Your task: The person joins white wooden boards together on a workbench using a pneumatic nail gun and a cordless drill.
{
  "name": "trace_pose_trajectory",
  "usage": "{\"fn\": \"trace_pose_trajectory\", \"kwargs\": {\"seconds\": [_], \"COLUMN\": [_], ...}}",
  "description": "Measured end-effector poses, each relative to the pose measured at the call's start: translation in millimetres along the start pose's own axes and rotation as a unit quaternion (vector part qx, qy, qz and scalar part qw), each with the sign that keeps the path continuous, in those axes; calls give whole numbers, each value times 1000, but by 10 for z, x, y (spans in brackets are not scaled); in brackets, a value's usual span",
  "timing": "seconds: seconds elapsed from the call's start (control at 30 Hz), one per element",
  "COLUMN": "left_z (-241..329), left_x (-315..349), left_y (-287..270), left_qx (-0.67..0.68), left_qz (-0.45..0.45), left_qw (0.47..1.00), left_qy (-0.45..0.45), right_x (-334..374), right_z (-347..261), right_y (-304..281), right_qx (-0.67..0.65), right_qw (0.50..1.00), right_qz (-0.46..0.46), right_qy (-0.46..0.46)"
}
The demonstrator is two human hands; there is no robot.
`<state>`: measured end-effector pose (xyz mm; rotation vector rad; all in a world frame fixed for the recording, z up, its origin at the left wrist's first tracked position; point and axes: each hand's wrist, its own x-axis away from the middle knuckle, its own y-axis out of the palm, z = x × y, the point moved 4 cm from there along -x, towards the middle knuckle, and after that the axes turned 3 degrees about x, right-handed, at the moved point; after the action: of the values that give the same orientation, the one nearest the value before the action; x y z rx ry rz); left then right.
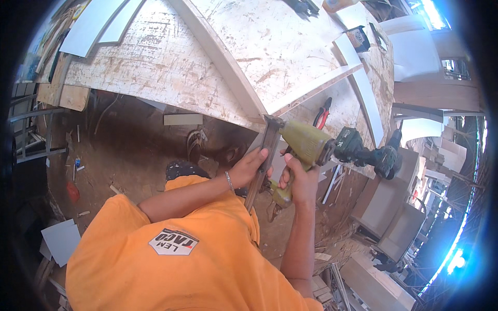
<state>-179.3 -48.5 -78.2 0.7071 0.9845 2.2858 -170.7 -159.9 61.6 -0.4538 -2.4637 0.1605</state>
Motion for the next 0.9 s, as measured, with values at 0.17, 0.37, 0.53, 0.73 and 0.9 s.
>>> {"fn": "trace_pose_trajectory", "kwargs": {"seconds": [0.17,0.37,0.53,0.73,0.9], "left_z": [22,-27,-3,-24,-8], "left_x": [2,-15,-22,-40,-8], "left_y": [-5,-20,-10,-8,-2], "left_qx": [-7,17,15,32,26], "left_qz": [5,12,8,9,15], "left_qw": [1000,1000,1000,999,1000], "left_qy": [8,-23,-25,8,-4], "right_x": [13,-1,-9,-10,-9], "right_z": [-80,-48,-48,-68,-69], "right_y": [54,29,4,18,22], "right_qx": [14,48,36,36,38], "right_qw": [1000,999,999,999,999], "right_qz": [-1,5,11,9,7], "right_qy": [-2,1,-1,-5,-6]}}
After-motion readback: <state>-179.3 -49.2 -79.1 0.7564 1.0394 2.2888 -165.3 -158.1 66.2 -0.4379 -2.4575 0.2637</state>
